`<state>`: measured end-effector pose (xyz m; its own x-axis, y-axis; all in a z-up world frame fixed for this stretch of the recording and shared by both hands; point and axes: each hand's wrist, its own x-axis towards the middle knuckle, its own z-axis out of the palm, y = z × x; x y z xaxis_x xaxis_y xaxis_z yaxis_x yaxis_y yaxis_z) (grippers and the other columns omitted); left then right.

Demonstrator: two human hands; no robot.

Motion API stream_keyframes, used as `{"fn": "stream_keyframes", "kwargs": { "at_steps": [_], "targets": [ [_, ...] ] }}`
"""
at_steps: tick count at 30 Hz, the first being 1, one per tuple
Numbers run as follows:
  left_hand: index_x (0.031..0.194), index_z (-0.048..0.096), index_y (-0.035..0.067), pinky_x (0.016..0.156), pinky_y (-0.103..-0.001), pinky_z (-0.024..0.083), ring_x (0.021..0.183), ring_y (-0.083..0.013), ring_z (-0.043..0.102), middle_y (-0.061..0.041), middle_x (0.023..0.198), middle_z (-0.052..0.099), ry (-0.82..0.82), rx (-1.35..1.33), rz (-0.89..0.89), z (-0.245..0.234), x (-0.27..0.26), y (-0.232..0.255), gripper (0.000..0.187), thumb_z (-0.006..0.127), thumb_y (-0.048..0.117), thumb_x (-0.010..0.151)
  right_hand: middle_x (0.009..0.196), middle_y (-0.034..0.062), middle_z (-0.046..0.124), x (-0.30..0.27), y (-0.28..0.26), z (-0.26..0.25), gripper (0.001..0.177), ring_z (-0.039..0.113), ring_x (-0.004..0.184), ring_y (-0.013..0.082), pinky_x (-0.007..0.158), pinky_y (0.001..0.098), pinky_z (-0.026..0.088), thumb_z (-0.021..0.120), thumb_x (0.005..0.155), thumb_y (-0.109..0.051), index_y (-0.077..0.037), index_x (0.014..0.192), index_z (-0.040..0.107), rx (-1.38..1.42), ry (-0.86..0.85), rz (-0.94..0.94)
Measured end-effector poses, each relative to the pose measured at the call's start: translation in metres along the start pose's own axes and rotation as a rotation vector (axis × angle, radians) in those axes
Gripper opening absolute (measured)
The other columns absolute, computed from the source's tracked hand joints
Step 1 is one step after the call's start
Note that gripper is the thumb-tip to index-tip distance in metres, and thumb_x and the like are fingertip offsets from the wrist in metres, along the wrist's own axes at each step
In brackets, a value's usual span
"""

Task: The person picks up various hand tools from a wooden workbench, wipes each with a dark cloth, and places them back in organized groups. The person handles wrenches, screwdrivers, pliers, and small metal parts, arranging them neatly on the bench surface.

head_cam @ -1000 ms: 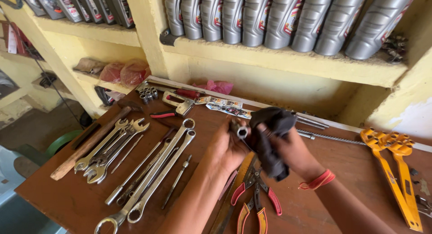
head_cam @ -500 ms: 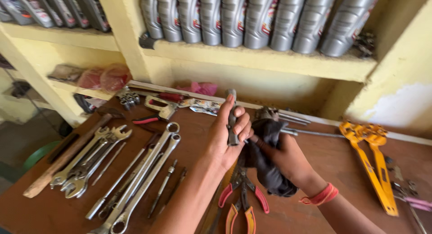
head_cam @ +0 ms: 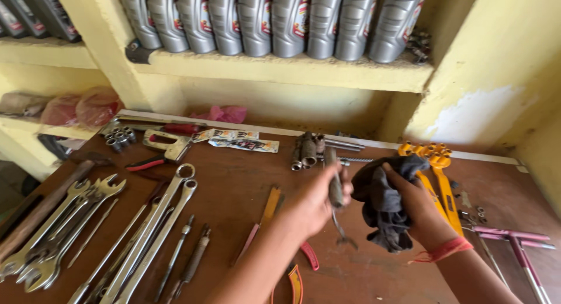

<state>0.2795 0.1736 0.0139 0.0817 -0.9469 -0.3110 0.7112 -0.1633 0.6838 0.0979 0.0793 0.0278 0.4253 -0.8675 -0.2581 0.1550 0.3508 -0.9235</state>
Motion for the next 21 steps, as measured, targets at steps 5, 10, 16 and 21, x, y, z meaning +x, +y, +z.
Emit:
{"fn": "stream_keyframes", "kwargs": {
  "at_steps": [5,10,16,21],
  "targets": [
    [0.091,0.059,0.017,0.055,-0.028,0.038,0.059,-0.0098,0.053,0.0,0.073,0.061,0.246,0.078,-0.201,0.0,0.056,-0.099,0.017,0.057,0.031,0.101,0.086,0.0044,0.073,-0.007,-0.004,-0.023,0.039,0.068,0.067,0.0154,0.058,0.0343,0.055,0.072,0.089,-0.035,-0.005,0.113,0.068,-0.199,0.122,0.066],
    [0.089,0.059,0.013,0.051,-0.028,0.034,0.056,-0.0096,0.048,0.0,0.071,0.059,0.264,0.048,-0.24,0.001,0.084,-0.158,0.012,0.057,0.019,0.099,0.086,0.0126,0.076,-0.018,0.005,-0.039,0.049,0.069,0.068,0.0205,0.063,0.0384,0.056,0.073,0.084,-0.039,0.005,0.106,0.075,-0.446,0.058,0.233],
    [0.088,0.062,0.007,0.048,-0.028,0.032,0.055,-0.0095,0.047,-0.002,0.071,0.062,0.297,0.081,-0.184,0.0,0.083,-0.183,0.006,0.064,0.004,0.094,0.086,0.013,0.078,-0.009,0.009,-0.068,0.05,0.068,0.073,0.0167,0.07,0.0353,0.057,0.08,0.081,-0.038,0.007,0.103,0.077,-0.775,0.103,0.024],
    [0.096,0.057,-0.001,0.054,-0.024,0.048,0.064,-0.0135,0.062,-0.008,0.078,0.071,0.323,0.229,-0.011,0.005,0.063,-0.174,0.025,0.08,-0.003,0.084,0.091,0.0121,0.079,0.002,0.005,-0.087,0.05,0.072,0.079,0.0186,0.075,0.0352,0.057,0.08,0.082,-0.038,0.006,0.106,0.076,-0.72,0.174,0.053]
  ]
}}
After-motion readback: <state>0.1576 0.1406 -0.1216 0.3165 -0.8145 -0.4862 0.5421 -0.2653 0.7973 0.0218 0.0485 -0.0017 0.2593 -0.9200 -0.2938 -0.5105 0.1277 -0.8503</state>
